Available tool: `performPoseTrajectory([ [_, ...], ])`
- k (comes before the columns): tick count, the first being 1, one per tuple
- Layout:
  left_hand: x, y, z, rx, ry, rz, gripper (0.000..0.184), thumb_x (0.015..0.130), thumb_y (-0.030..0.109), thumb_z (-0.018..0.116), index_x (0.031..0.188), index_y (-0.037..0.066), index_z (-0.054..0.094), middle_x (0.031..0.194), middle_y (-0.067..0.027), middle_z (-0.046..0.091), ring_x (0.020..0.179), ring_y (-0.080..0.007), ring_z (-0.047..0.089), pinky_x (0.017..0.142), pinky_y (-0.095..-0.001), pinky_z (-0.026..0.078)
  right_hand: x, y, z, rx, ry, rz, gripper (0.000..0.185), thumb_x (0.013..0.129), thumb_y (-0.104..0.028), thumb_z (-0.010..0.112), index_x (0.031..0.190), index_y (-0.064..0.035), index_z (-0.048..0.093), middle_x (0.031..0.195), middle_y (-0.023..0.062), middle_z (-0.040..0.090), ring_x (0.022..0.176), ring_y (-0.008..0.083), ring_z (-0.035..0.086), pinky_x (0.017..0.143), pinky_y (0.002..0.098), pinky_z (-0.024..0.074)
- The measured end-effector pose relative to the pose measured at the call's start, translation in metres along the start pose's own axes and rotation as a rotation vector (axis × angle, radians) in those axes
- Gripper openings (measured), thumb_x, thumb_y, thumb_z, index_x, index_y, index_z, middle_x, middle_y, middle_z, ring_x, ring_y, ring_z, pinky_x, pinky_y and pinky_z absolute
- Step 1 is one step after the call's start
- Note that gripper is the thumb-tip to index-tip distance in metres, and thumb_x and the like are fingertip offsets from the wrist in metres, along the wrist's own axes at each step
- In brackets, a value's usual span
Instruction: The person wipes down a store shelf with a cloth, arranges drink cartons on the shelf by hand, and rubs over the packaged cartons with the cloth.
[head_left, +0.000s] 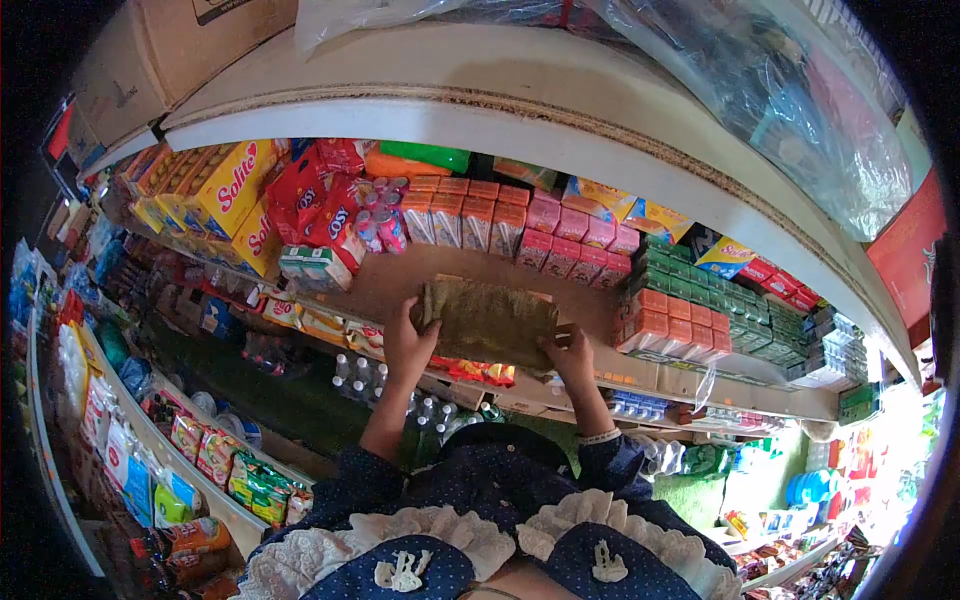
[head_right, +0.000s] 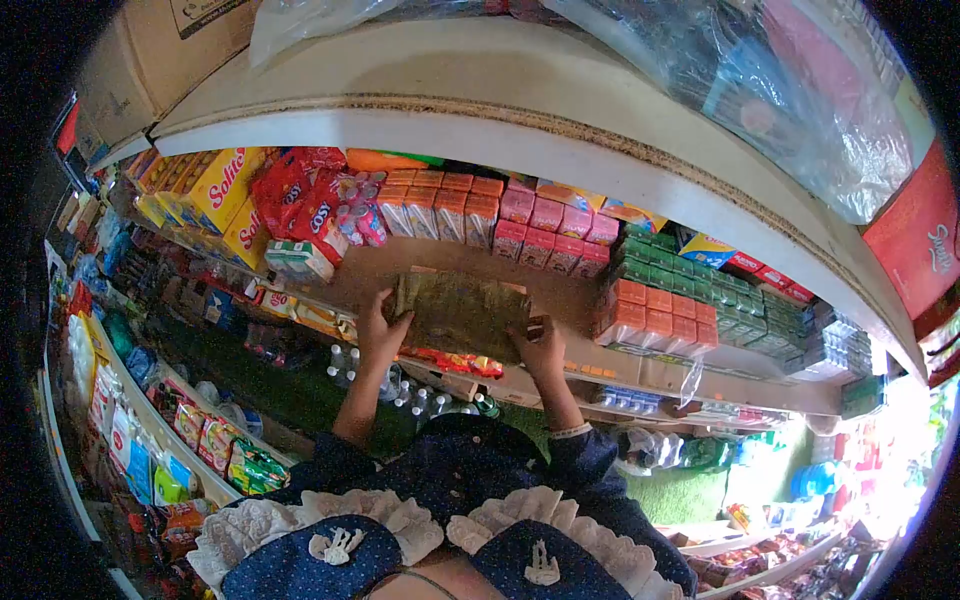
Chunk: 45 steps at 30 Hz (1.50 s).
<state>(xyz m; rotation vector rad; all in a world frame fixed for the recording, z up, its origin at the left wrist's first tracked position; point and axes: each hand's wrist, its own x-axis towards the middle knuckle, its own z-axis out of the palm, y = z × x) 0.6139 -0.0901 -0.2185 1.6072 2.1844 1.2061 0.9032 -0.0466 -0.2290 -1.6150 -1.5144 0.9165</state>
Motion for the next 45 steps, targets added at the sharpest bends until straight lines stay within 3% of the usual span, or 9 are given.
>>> performPoseTrajectory([
  [6,0.003,-0.012,0.011,-0.481,-0.118,-0.241,0.062,0.069,0.017,0.084,0.122,0.002,0.057,0.111,-0.0180,0.065,0.100,-0.0361,0.064,0.087,-0.0421,0.049,-0.002,-0.016,0.001,0.386,-0.056,-0.016,0.038,0.085,-0.014,0.074,0.116,-0.0008,0.058,0.103,0.0117,0.066,0.090,0.0207,0.067,0.069,0.0356,0.0548],
  [9,-0.009,0.034,-0.007,-0.085,0.121,0.133,0.054,0.076,0.018,0.081,0.121,0.002,0.056,0.112,-0.0130,0.063,0.102,-0.0277,0.061,0.088,-0.0390,0.048,-0.015,-0.066,-0.005,0.486,-0.120,-0.046,0.035,0.090,-0.005,0.068,0.122,0.0014,0.055,0.112,0.0093,0.062,0.100,0.0178,0.064,0.077,0.0350,0.0556],
  [11,-0.013,0.060,-0.017,-0.754,-0.106,-0.213,0.045,0.086,0.024,0.075,0.121,0.005,0.055,0.117,-0.0095,0.059,0.107,-0.0213,0.056,0.091,-0.0380,0.045,-0.029,-0.098,0.000,0.628,-0.298,-0.107,0.038,0.092,-0.004,0.065,0.127,0.0005,0.052,0.115,0.0098,0.061,0.101,0.0161,0.063,0.081,0.0329,0.0549],
  [16,-0.018,0.073,-0.020,-1.347,-0.439,-0.458,0.055,0.094,0.036,0.067,0.135,0.009,0.043,0.123,-0.0091,0.057,0.119,-0.0205,0.052,0.098,-0.0379,0.044,-0.034,-0.101,0.022,0.658,-0.813,-0.302,0.042,0.097,0.002,0.057,0.138,0.0010,0.047,0.135,0.0115,0.057,0.120,0.0144,0.057,0.102,0.0306,0.0467],
  [21,-0.012,0.054,-0.013,-1.096,-0.380,-0.365,0.075,0.075,0.006,0.082,0.139,0.004,0.042,0.129,-0.0108,0.057,0.118,-0.0232,0.057,0.100,-0.0364,0.046,-0.024,-0.081,0.015,0.589,-0.471,-0.283,0.046,0.094,-0.001,0.063,0.138,-0.0016,0.048,0.133,0.0088,0.057,0.120,0.0182,0.057,0.099,0.0343,0.0487],
  [23,-0.004,0.050,-0.021,-1.200,-0.687,-0.374,0.072,0.073,0.002,0.079,0.138,0.003,0.046,0.129,-0.0102,0.058,0.119,-0.0228,0.056,0.102,-0.0359,0.045,-0.023,-0.080,0.003,0.347,-0.069,-0.284,0.047,0.092,-0.002,0.068,0.136,-0.0025,0.051,0.134,0.0083,0.056,0.122,0.0202,0.055,0.099,0.0358,0.0490],
  [27,0.016,0.060,-0.036,-0.912,-0.909,-0.136,0.078,0.074,0.003,0.077,0.144,0.004,0.044,0.131,-0.0086,0.058,0.125,-0.0229,0.053,0.102,-0.0354,0.044,-0.015,-0.088,-0.028,0.658,-0.756,-0.155,0.049,0.088,-0.005,0.074,0.132,-0.0044,0.054,0.133,0.0073,0.056,0.122,0.0199,0.054,0.097,0.0329,0.0492],
  [35,0.042,0.085,-0.015,-0.197,-0.148,0.378,0.047,0.086,0.005,0.065,0.131,0.005,0.053,0.125,-0.0236,0.059,0.113,-0.0417,0.059,0.096,-0.0465,0.048,-0.005,-0.080,0.002,-0.333,0.191,-0.608,0.045,0.080,0.000,0.066,0.124,-0.0062,0.059,0.123,0.0174,0.058,0.112,0.0372,0.057,0.093,0.0452,0.0490],
  [45,-0.011,0.060,0.032,0.180,-0.319,0.550,0.059,0.094,0.014,0.052,0.147,-0.008,0.035,0.156,-0.0220,0.032,0.146,-0.0381,0.029,0.119,-0.0469,0.027,0.008,-0.057,0.048,-0.567,-0.054,-0.915,0.059,0.090,-0.018,0.053,0.143,0.0050,0.043,0.151,0.0214,0.039,0.140,0.0365,0.039,0.118,0.0486,0.0287],
])
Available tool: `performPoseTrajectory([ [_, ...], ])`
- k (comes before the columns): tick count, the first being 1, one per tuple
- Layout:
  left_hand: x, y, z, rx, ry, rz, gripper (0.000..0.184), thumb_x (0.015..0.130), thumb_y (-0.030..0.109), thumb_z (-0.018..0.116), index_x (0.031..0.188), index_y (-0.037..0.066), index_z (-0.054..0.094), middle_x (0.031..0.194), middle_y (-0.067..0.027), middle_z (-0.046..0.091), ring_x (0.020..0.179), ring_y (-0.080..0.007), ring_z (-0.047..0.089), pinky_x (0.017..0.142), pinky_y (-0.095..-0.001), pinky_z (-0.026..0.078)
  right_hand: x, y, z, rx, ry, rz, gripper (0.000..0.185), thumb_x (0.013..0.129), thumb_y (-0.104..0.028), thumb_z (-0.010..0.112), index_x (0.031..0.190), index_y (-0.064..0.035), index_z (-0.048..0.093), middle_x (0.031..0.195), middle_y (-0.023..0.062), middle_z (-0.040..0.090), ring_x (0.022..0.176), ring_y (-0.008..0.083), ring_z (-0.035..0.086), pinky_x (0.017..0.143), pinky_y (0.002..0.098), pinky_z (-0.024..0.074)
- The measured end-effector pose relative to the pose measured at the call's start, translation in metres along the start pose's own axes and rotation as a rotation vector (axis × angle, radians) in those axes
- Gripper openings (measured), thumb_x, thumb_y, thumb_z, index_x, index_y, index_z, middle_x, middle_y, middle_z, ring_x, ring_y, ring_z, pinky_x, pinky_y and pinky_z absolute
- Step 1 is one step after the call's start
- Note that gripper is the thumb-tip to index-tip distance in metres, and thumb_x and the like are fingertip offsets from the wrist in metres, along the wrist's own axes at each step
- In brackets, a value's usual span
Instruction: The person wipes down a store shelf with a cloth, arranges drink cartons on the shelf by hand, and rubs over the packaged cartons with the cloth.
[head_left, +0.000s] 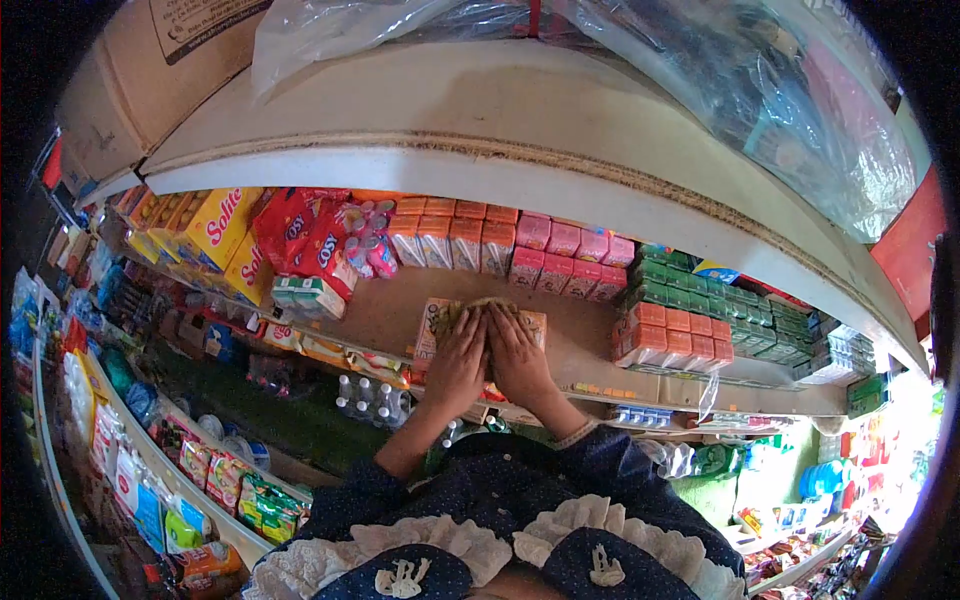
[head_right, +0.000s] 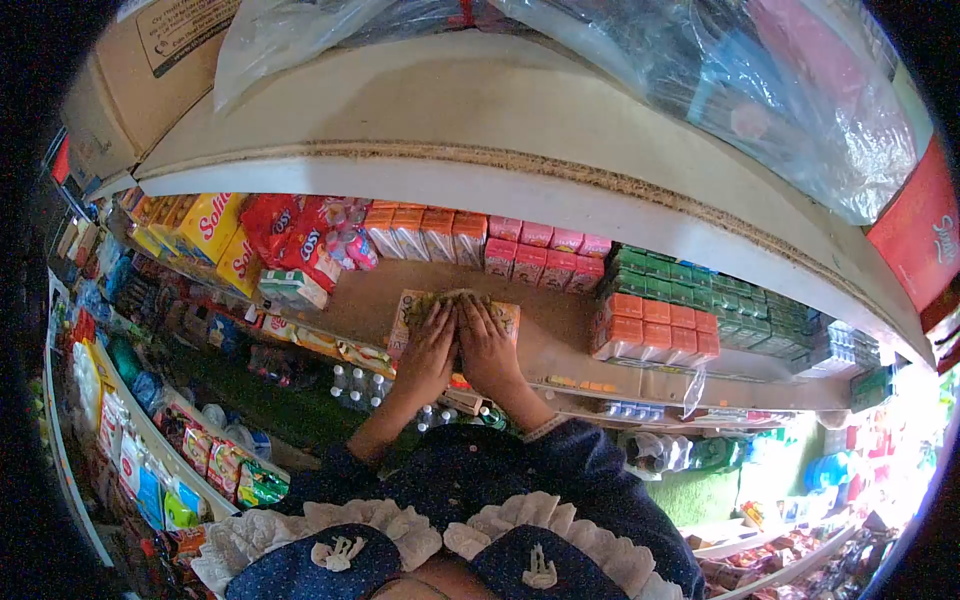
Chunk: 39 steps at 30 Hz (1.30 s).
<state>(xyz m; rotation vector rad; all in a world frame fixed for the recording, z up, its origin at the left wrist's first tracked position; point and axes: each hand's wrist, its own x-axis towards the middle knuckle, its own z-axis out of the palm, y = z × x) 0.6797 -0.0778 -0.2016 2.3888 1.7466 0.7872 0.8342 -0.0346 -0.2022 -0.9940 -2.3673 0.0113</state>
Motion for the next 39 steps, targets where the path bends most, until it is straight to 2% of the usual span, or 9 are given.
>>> performPoseTrajectory([
  [3,0.025,-0.019,-0.001,-0.010,0.080,0.085,0.056,0.097,0.018,0.052,0.146,-0.004,0.039,0.153,-0.0208,0.038,0.144,-0.0375,0.033,0.118,-0.0480,0.028,0.019,0.012,0.013,0.012,0.032,0.031,0.057,0.091,-0.019,0.052,0.142,0.0038,0.044,0.147,0.0213,0.044,0.136,0.0362,0.044,0.116,0.0481,0.0313],
  [8,0.053,-0.042,0.011,0.101,0.041,0.023,0.052,0.098,0.022,0.052,0.144,-0.001,0.044,0.148,-0.0195,0.045,0.141,-0.0374,0.037,0.117,-0.0505,0.029,0.051,0.019,0.011,0.017,-0.336,0.312,0.057,0.090,-0.024,0.052,0.140,0.0021,0.046,0.138,0.0207,0.053,0.124,0.0359,0.054,0.113,0.0488,0.0352],
  [14,0.017,-0.019,-0.008,0.123,0.121,0.073,0.051,0.099,0.022,0.051,0.145,0.000,0.044,0.151,-0.0192,0.042,0.142,-0.0387,0.036,0.118,-0.0521,0.025,0.017,0.004,0.017,-0.067,0.063,0.022,0.058,0.090,-0.019,0.052,0.143,0.0035,0.044,0.146,0.0222,0.044,0.135,0.0408,0.043,0.118,0.0511,0.0278],
  [15,0.008,-0.018,-0.010,0.134,0.116,0.090,0.052,0.099,0.022,0.050,0.145,0.000,0.043,0.152,-0.0194,0.040,0.143,-0.0388,0.034,0.118,-0.0528,0.024,0.012,-0.004,0.015,-0.049,0.005,0.034,0.061,0.089,-0.018,0.053,0.145,0.0050,0.041,0.153,0.0227,0.034,0.142,0.0417,0.033,0.119,0.0515,0.0243],
  [22,-0.036,-0.023,-0.019,0.118,0.058,-0.128,0.056,0.099,0.022,0.049,0.149,0.000,0.037,0.159,-0.0143,0.031,0.146,-0.0368,0.028,0.117,-0.0623,0.019,0.017,-0.036,0.029,0.021,-0.018,-0.055,0.064,0.089,-0.020,0.052,0.146,0.0045,0.039,0.156,0.0214,0.032,0.147,0.0386,0.028,0.120,0.0523,0.0212],
  [29,0.006,-0.044,-0.008,0.059,0.100,-0.366,0.059,0.096,0.020,0.051,0.149,-0.001,0.036,0.158,-0.0158,0.032,0.146,-0.0393,0.028,0.114,-0.0683,0.016,0.063,-0.016,0.045,-0.016,-0.117,-0.045,0.057,0.093,-0.027,0.049,0.144,-0.0022,0.045,0.150,0.0168,0.042,0.139,0.0356,0.039,0.117,0.0505,0.0264],
  [31,0.012,-0.045,0.002,0.124,0.183,-0.225,0.058,0.095,0.022,0.051,0.147,-0.002,0.039,0.157,-0.0163,0.033,0.145,-0.0439,0.027,0.114,-0.0692,0.014,0.049,0.005,0.066,0.055,-0.046,0.012,0.055,0.093,-0.030,0.049,0.143,-0.0064,0.048,0.147,0.0140,0.047,0.135,0.0343,0.043,0.115,0.0518,0.0273],
  [36,0.026,0.007,0.026,0.167,0.209,-0.071,0.058,0.092,0.026,0.053,0.141,-0.004,0.047,0.154,-0.0192,0.036,0.145,-0.0458,0.025,0.116,-0.0662,0.013,-0.003,0.033,0.019,-0.365,-0.026,0.032,0.059,0.093,-0.033,0.050,0.148,-0.0112,0.045,0.150,0.0104,0.046,0.132,0.0317,0.046,0.111,0.0508,0.0315],
  [39,0.032,0.033,0.037,0.124,0.212,0.004,0.060,0.090,0.026,0.054,0.142,-0.004,0.046,0.154,-0.0214,0.036,0.146,-0.0455,0.024,0.117,-0.0642,0.014,-0.020,0.040,-0.008,-0.363,-0.187,0.193,0.063,0.092,-0.032,0.051,0.151,-0.0103,0.040,0.156,0.0086,0.038,0.138,0.0316,0.040,0.113,0.0521,0.0293],
])
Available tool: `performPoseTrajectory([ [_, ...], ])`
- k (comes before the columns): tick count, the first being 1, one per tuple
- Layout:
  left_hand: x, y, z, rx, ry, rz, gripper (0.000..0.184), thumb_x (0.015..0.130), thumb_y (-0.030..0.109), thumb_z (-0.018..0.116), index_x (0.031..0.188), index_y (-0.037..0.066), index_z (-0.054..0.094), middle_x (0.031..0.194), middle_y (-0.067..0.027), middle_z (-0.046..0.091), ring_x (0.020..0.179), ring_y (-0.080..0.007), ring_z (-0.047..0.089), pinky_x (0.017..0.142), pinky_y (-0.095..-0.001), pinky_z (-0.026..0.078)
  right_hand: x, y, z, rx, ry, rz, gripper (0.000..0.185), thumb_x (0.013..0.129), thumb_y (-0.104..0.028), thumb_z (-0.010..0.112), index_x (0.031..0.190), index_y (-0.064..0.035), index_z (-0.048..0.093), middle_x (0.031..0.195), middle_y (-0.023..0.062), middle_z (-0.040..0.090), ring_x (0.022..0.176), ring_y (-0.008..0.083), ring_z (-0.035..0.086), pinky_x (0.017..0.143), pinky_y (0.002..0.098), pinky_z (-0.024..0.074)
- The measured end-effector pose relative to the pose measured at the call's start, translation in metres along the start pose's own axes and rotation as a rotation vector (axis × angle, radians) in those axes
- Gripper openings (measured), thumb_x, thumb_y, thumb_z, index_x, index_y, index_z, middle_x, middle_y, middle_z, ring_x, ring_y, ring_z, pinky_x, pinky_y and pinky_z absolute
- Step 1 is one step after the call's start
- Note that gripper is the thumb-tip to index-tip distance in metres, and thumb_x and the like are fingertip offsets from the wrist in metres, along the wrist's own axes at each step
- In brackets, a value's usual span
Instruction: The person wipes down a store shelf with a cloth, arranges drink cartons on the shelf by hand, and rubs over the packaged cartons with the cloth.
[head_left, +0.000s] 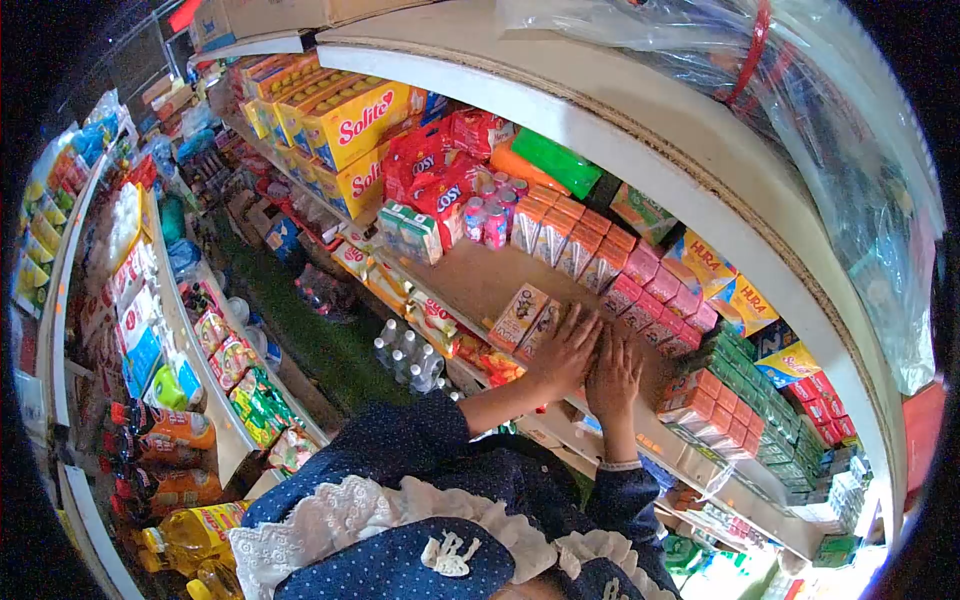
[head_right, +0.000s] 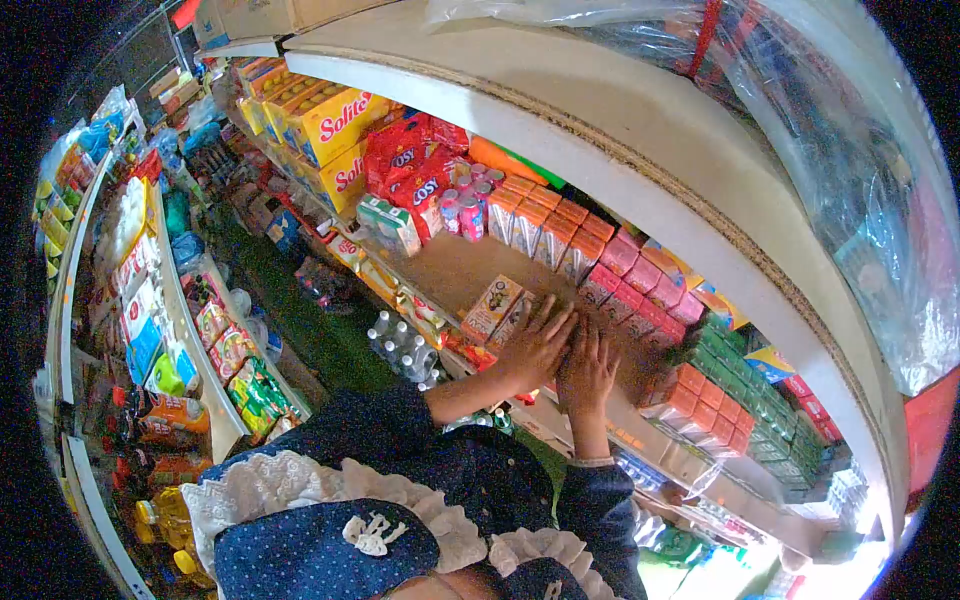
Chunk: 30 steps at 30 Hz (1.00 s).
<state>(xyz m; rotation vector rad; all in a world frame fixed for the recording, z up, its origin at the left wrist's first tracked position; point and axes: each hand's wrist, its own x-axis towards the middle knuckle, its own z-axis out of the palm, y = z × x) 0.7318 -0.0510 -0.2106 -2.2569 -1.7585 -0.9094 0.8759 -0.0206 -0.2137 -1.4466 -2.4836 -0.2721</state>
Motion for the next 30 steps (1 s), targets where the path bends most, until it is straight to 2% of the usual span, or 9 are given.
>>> performPoseTrajectory([
  [3,-0.003,0.010,0.000,0.006,-0.051,0.046,0.062,0.090,0.026,0.055,0.143,-0.004,0.044,0.154,-0.0221,0.035,0.146,-0.0461,0.023,0.118,-0.0628,0.016,-0.009,0.006,0.001,0.023,-0.036,0.032,0.063,0.092,-0.027,0.051,0.150,-0.0041,0.039,0.159,0.0141,0.032,0.145,0.0345,0.031,0.117,0.0532,0.0241],
  [6,-0.014,-0.004,-0.010,-0.090,-0.123,0.035,0.064,0.087,0.022,0.059,0.144,-0.004,0.043,0.155,-0.0213,0.034,0.147,-0.0431,0.023,0.118,-0.0588,0.020,-0.008,-0.017,-0.007,0.178,0.024,-0.044,0.061,0.093,-0.019,0.048,0.147,0.0057,0.036,0.157,0.0266,0.026,0.147,0.0422,0.023,0.121,0.0527,0.0187],
  [13,-0.029,-0.039,-0.041,0.021,-0.086,-0.078,0.059,0.091,0.024,0.053,0.142,-0.005,0.045,0.154,-0.0196,0.038,0.146,-0.0415,0.027,0.120,-0.0548,0.018,0.025,-0.061,-0.001,0.371,0.156,-0.155,0.059,0.094,-0.020,0.046,0.146,0.0060,0.036,0.155,0.0275,0.028,0.143,0.0454,0.029,0.119,0.0540,0.0242],
  [14,-0.021,-0.045,-0.041,0.062,-0.073,-0.078,0.059,0.091,0.025,0.052,0.142,-0.004,0.045,0.153,-0.0192,0.038,0.145,-0.0411,0.028,0.120,-0.0558,0.019,0.036,-0.060,0.000,0.326,0.205,-0.187,0.059,0.094,-0.021,0.047,0.145,0.0069,0.037,0.149,0.0291,0.037,0.135,0.0467,0.039,0.115,0.0536,0.0304],
  [18,0.010,-0.073,-0.011,-0.012,-0.060,-0.132,0.056,0.094,0.024,0.049,0.142,-0.003,0.045,0.151,-0.0197,0.041,0.146,-0.0398,0.028,0.119,-0.0594,0.018,0.079,-0.047,0.030,0.495,0.169,-0.138,0.060,0.092,-0.020,0.049,0.144,0.0078,0.038,0.136,0.0287,0.052,0.123,0.0443,0.051,0.107,0.0522,0.0397],
  [21,0.027,-0.083,-0.004,0.018,-0.183,-0.148,0.055,0.094,0.023,0.048,0.143,-0.002,0.045,0.151,-0.0199,0.041,0.147,-0.0398,0.026,0.118,-0.0611,0.017,0.087,-0.040,0.030,0.431,-0.069,-0.047,0.057,0.094,-0.018,0.047,0.145,0.0059,0.038,0.142,0.0269,0.048,0.126,0.0417,0.050,0.109,0.0469,0.0387],
  [25,0.011,-0.069,-0.016,0.109,-0.169,-0.071,0.056,0.095,0.023,0.049,0.144,-0.001,0.044,0.154,-0.0193,0.037,0.147,-0.0402,0.026,0.118,-0.0618,0.018,0.066,-0.038,0.030,0.329,0.054,-0.108,0.058,0.093,-0.019,0.049,0.145,0.0053,0.039,0.143,0.0250,0.048,0.128,0.0412,0.049,0.110,0.0475,0.0381],
  [27,-0.006,-0.046,-0.035,0.059,-0.083,-0.049,0.056,0.095,0.023,0.051,0.145,-0.001,0.042,0.156,-0.0191,0.033,0.146,-0.0410,0.026,0.117,-0.0618,0.018,0.045,-0.039,0.014,0.372,0.258,-0.171,0.059,0.091,-0.020,0.051,0.144,0.0033,0.041,0.138,0.0247,0.051,0.127,0.0416,0.050,0.109,0.0502,0.0387],
  [30,-0.029,-0.029,-0.033,-0.122,-0.053,-0.071,0.059,0.092,0.020,0.057,0.145,0.000,0.042,0.157,-0.0203,0.030,0.147,-0.0426,0.025,0.117,-0.0636,0.018,0.014,-0.040,-0.006,0.337,0.175,-0.143,0.061,0.089,-0.018,0.053,0.145,0.0050,0.040,0.148,0.0246,0.042,0.138,0.0413,0.040,0.116,0.0495,0.0311],
])
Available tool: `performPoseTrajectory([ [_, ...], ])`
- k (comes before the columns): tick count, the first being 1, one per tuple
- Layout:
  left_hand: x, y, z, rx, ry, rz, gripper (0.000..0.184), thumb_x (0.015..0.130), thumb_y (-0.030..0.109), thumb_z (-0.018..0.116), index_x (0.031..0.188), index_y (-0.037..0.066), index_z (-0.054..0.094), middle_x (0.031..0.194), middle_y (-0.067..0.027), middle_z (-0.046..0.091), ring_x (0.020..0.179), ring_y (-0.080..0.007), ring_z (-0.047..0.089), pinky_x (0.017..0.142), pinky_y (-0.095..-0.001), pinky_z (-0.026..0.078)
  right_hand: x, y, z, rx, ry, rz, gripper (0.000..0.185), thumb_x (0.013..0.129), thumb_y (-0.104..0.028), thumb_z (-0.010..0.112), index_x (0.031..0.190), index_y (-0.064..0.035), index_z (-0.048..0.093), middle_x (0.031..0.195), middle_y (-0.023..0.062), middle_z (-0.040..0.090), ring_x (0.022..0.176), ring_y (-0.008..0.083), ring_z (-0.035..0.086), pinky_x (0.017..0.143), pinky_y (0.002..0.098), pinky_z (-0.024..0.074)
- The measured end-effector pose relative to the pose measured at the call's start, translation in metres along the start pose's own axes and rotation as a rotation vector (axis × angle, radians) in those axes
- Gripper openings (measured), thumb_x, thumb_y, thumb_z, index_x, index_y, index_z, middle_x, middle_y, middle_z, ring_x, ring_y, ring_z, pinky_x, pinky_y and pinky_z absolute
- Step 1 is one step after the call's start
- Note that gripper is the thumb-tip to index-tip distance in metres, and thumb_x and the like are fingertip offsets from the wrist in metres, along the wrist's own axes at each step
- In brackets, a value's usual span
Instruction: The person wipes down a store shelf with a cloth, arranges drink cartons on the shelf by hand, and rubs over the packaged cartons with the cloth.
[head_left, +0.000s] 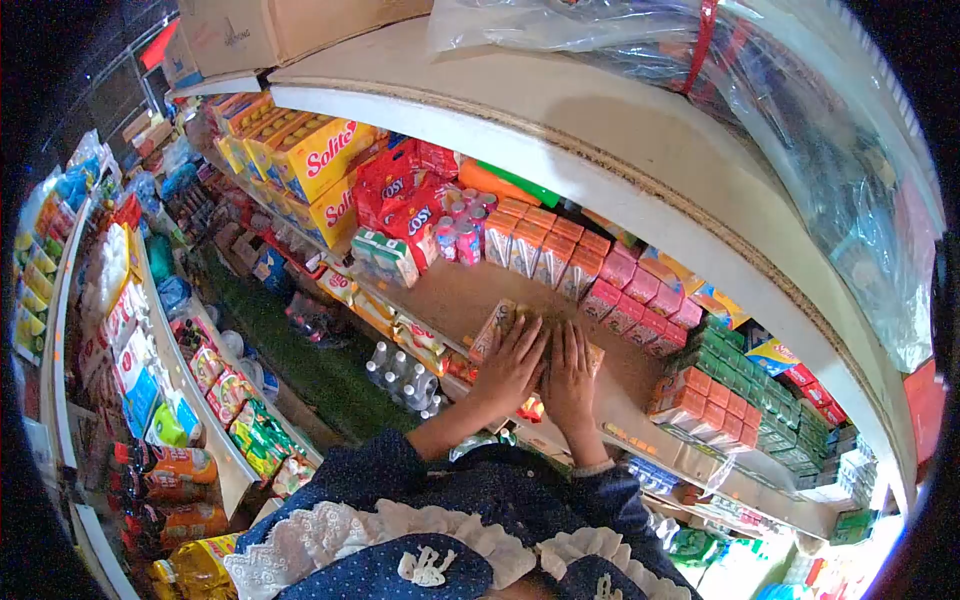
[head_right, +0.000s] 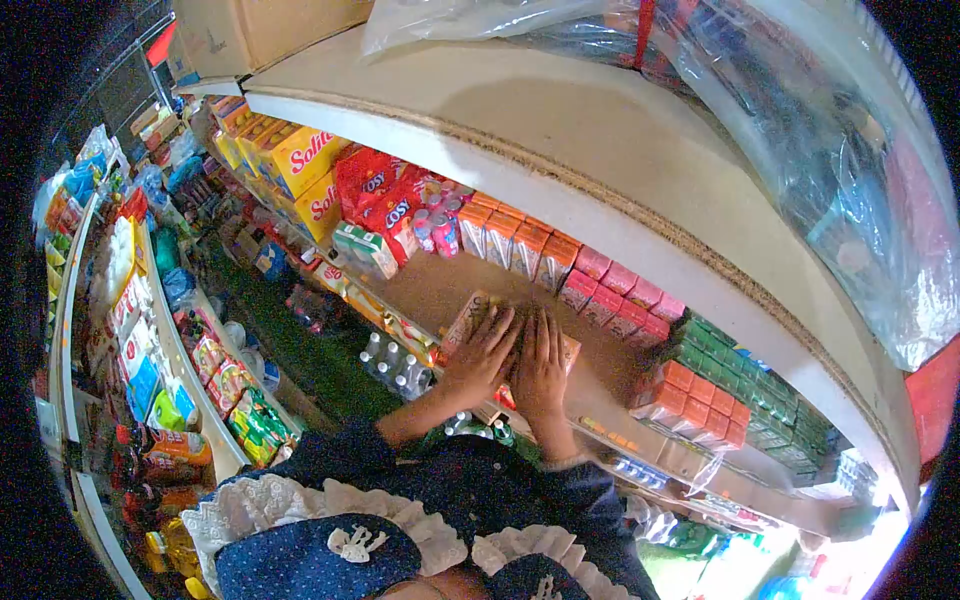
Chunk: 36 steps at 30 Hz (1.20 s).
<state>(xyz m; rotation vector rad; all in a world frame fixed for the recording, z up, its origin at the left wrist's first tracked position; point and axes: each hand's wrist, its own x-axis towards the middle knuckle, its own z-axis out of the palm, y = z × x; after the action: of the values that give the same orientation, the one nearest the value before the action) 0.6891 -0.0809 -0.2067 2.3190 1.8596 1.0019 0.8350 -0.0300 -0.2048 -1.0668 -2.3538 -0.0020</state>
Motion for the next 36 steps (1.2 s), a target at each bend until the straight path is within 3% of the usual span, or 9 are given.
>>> performPoseTrajectory([
  [2,-0.012,0.015,-0.006,0.032,-0.040,0.007,0.058,0.092,0.020,0.057,0.145,-0.001,0.042,0.158,-0.0208,0.029,0.147,-0.0432,0.024,0.117,-0.0618,0.018,-0.013,-0.012,-0.018,-0.002,-0.033,0.017,0.064,0.089,-0.017,0.053,0.146,0.0056,0.038,0.153,0.0248,0.035,0.144,0.0413,0.031,0.120,0.0488,0.0252],
  [7,-0.012,0.010,-0.008,-0.011,-0.068,0.068,0.053,0.095,0.023,0.056,0.141,-0.001,0.045,0.159,-0.0208,0.027,0.148,-0.0430,0.022,0.119,-0.0586,0.017,-0.019,-0.004,-0.012,0.061,-0.052,0.027,0.062,0.090,-0.017,0.051,0.146,0.0051,0.038,0.154,0.0242,0.034,0.144,0.0417,0.031,0.120,0.0492,0.0242],
  [9,-0.002,0.004,-0.001,0.008,-0.063,0.066,0.052,0.096,0.023,0.055,0.141,0.000,0.045,0.159,-0.0194,0.027,0.148,-0.0422,0.022,0.119,-0.0592,0.017,-0.005,0.003,-0.011,-0.027,-0.017,-0.031,0.063,0.088,-0.018,0.052,0.145,0.0063,0.039,0.153,0.0254,0.035,0.141,0.0441,0.034,0.118,0.0494,0.0291],
  [14,0.036,-0.013,0.017,0.080,0.055,0.071,0.052,0.095,0.022,0.056,0.143,0.005,0.047,0.156,-0.0153,0.035,0.145,-0.0407,0.028,0.118,-0.0575,0.020,0.023,0.044,0.029,-0.098,0.006,0.006,0.063,0.088,-0.019,0.053,0.146,0.0006,0.041,0.148,0.0193,0.046,0.135,0.0365,0.046,0.112,0.0477,0.0374],
  [18,0.042,-0.018,0.023,0.137,0.073,0.082,0.055,0.094,0.025,0.057,0.144,0.007,0.046,0.154,-0.0147,0.038,0.144,-0.0397,0.031,0.117,-0.0589,0.020,0.024,0.049,0.035,-0.213,0.051,-0.063,0.062,0.088,-0.021,0.054,0.146,-0.0001,0.042,0.148,0.0190,0.046,0.136,0.0364,0.045,0.111,0.0474,0.0382],
  [21,0.032,-0.011,0.019,0.143,0.063,0.081,0.055,0.095,0.026,0.056,0.144,0.005,0.046,0.156,-0.0158,0.035,0.146,-0.0390,0.028,0.117,-0.0610,0.017,0.017,0.031,0.016,-0.135,0.038,0.022,0.060,0.090,-0.023,0.055,0.144,0.0010,0.044,0.149,0.0188,0.045,0.136,0.0371,0.044,0.112,0.0490,0.0372],
  [31,-0.017,0.015,-0.006,0.114,-0.068,0.054,0.051,0.090,0.023,0.058,0.136,0.002,0.052,0.155,-0.0174,0.035,0.147,-0.0363,0.027,0.113,-0.0663,0.017,-0.032,-0.021,-0.012,0.084,0.087,0.105,0.048,0.092,-0.019,0.054,0.132,0.0072,0.046,0.148,0.0277,0.041,0.140,0.0460,0.036,0.117,0.0526,0.0293],
  [34,0.002,0.009,0.009,0.135,-0.044,-0.008,0.051,0.092,0.025,0.054,0.137,0.001,0.051,0.154,-0.0173,0.037,0.147,-0.0359,0.028,0.114,-0.0655,0.017,-0.015,-0.008,0.002,0.049,0.084,0.120,0.046,0.092,-0.019,0.053,0.130,0.0066,0.045,0.150,0.0268,0.039,0.140,0.0446,0.036,0.115,0.0523,0.0315],
  [36,0.023,-0.001,0.026,0.145,0.110,-0.062,0.053,0.094,0.028,0.052,0.139,-0.001,0.049,0.154,-0.0174,0.039,0.147,-0.0366,0.027,0.117,-0.0631,0.013,0.007,0.000,0.007,0.004,0.098,0.106,0.047,0.092,-0.019,0.052,0.131,0.0066,0.045,0.150,0.0258,0.039,0.141,0.0435,0.036,0.115,0.0518,0.0325],
])
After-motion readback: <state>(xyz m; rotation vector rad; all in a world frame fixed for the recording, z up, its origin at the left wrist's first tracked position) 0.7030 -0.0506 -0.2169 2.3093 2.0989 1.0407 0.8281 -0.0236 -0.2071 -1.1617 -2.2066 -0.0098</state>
